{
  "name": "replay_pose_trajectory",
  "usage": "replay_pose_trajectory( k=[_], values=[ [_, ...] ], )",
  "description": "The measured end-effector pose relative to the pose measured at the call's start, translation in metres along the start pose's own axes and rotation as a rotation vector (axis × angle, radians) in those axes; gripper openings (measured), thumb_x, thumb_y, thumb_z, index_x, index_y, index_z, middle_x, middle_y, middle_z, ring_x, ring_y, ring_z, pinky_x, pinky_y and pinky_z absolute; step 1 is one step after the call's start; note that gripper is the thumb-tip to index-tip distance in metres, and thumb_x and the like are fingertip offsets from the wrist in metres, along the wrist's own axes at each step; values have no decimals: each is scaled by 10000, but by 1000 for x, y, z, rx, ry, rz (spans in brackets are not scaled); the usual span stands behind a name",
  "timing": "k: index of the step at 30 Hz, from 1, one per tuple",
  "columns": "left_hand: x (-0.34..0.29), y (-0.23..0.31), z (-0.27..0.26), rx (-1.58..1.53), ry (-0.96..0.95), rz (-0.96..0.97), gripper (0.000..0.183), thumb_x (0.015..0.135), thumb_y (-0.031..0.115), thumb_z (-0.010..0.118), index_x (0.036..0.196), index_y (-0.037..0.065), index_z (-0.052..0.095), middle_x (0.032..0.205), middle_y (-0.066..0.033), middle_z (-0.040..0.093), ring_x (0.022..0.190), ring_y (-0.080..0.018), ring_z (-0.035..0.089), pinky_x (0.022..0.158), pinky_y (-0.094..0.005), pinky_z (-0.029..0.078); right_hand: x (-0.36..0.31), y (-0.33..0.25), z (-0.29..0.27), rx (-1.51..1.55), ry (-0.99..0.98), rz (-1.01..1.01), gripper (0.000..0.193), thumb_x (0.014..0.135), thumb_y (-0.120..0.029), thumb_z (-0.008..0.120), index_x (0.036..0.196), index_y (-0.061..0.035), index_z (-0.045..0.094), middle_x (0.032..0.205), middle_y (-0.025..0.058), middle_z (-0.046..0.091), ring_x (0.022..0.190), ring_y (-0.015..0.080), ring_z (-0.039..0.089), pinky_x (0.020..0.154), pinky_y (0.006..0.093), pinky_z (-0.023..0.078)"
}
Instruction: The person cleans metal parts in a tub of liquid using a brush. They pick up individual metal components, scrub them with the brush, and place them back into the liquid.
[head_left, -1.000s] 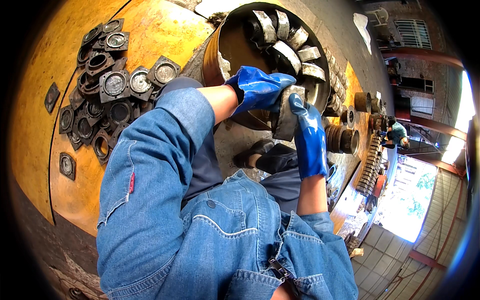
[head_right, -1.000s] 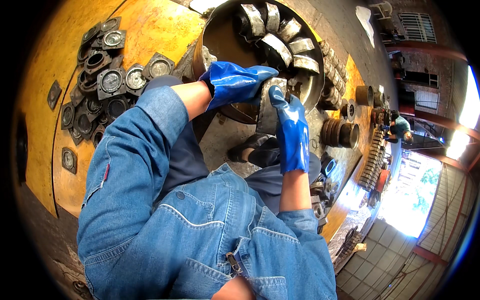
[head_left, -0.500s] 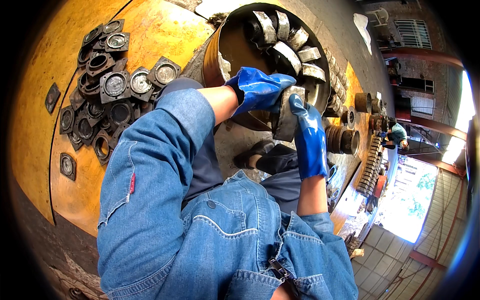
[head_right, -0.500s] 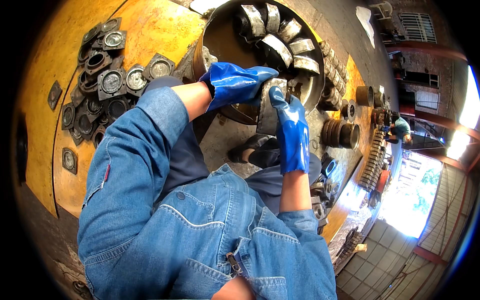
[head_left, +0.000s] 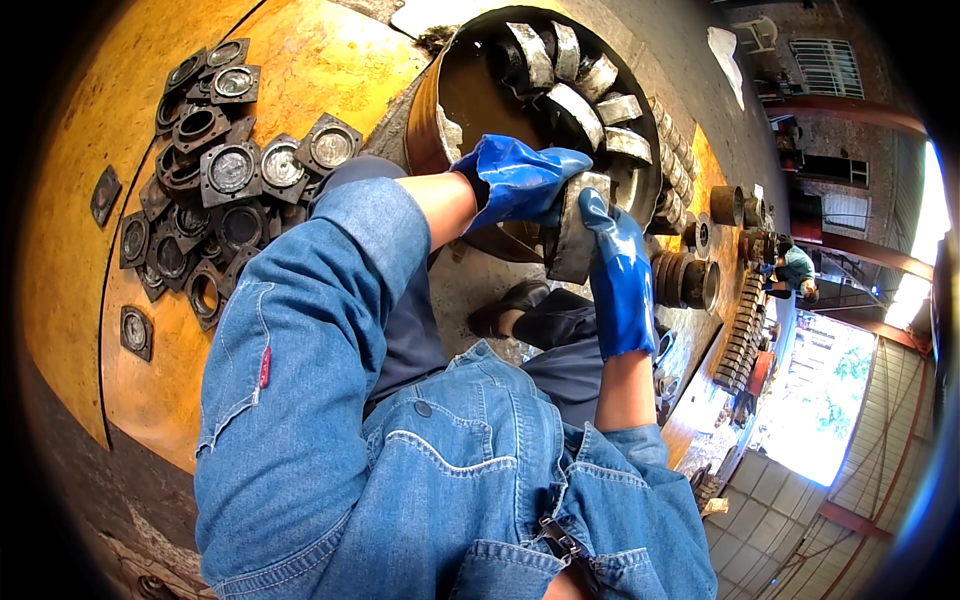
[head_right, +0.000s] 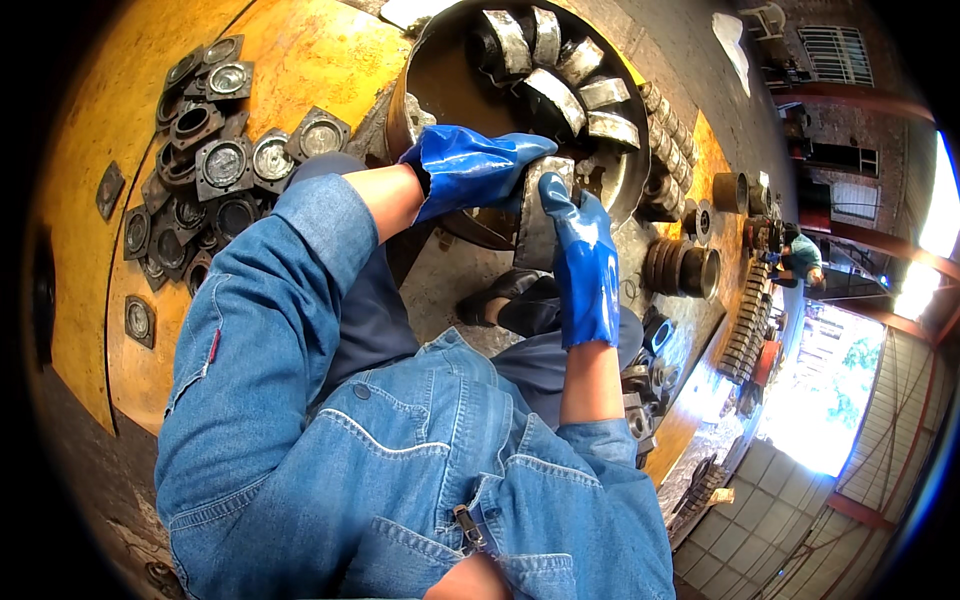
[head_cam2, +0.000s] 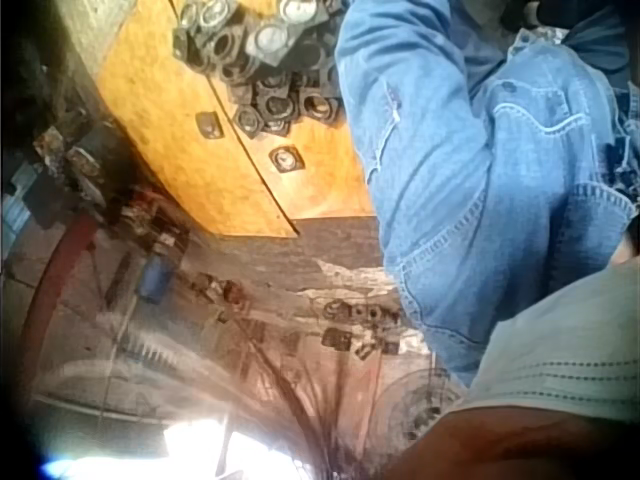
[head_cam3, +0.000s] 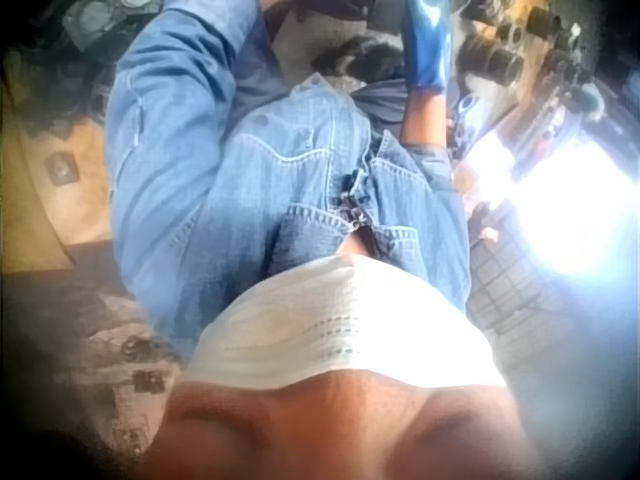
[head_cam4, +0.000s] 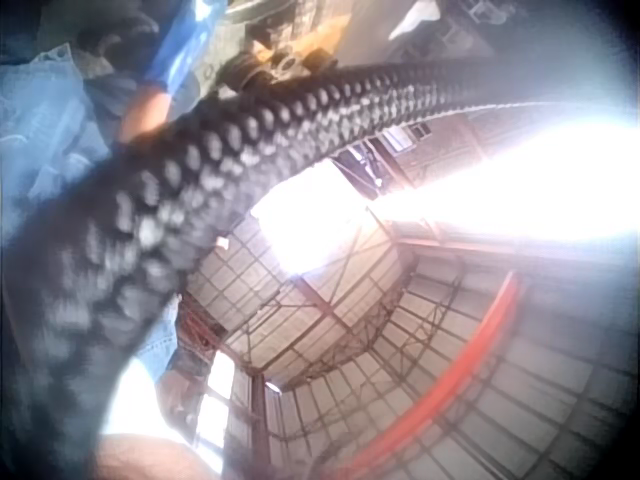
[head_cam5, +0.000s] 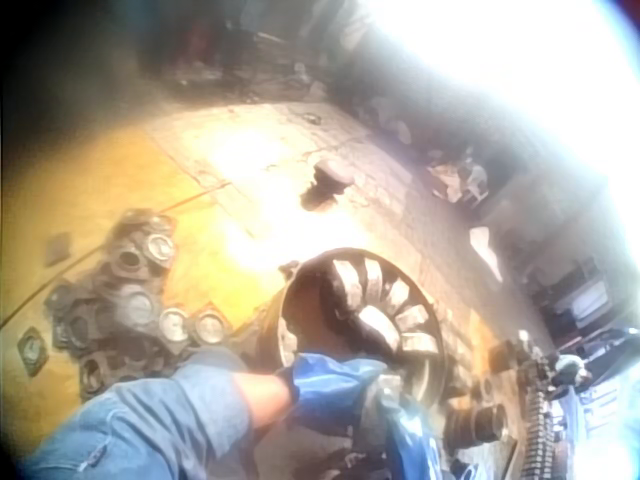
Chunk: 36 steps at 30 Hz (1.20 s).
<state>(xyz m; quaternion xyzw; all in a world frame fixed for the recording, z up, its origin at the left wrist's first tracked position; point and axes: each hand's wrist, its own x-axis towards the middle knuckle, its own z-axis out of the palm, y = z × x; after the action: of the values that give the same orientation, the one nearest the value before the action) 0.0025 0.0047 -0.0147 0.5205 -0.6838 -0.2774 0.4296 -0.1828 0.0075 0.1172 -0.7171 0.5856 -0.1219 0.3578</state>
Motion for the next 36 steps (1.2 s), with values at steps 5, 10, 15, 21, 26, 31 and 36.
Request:
replay_pose_trajectory(
  k=[5,10,15,21,26,31,36],
  values=[
    [-1,14,-9,-187,-111,-112,548,1056,101,644,1578,73,480,1517,-142,585,1365,-255,604,1131,-357,525,0,2,-1,4,6,3,678,998,-598,658,1259,28,666,1033,141,635,955,250,550,892,358,451],
    [2,13,-10,-211,-127,-152,551,1052,108,650,1576,75,482,1532,-148,579,1377,-259,600,1156,-364,507,0,1,0,18,22,-21,683,997,-600,656,1263,29,663,1041,149,637,961,257,552,899,362,452],
    [0,19,-15,-436,-118,-188,479,1085,141,575,1554,71,506,1496,-140,607,1367,-245,598,1162,-346,484,0,-6,-2,-21,-15,60,741,985,-634,646,1308,32,642,1130,240,681,1041,345,608,983,409,476],
    [-2,19,-14,-742,-102,-289,511,1071,118,607,1567,67,494,1519,-153,591,1408,-258,573,1196,-351,463,5,1,0,-33,-13,60,740,971,-639,657,1294,26,650,1138,245,693,1067,352,632,977,416,484],
    [-5,19,-14,-488,-100,-162,505,1072,131,610,1561,69,500,1521,-163,587,1395,-272,584,1182,-378,480,0,8,1,-3,-1,37,719,958,-639,670,1249,18,665,1087,229,705,1026,348,651,939,420,502],
    [0,-11,11,-367,-36,-57,523,1045,111,652,1546,52,515,1511,-190,594,1387,-300,593,1170,-401,490,0,11,5,53,27,5,699,944,-639,683,1203,10,681,1035,213,716,986,345,671,902,424,519],
    [24,50,10,-399,-84,-224,541,980,28,724,1493,-19,562,1440,-231,643,1378,-309,604,1154,-389,492,4,42,-10,144,144,-15,680,930,-639,696,1158,2,697,984,197,727,945,342,691,864,427,537]
  ],
)
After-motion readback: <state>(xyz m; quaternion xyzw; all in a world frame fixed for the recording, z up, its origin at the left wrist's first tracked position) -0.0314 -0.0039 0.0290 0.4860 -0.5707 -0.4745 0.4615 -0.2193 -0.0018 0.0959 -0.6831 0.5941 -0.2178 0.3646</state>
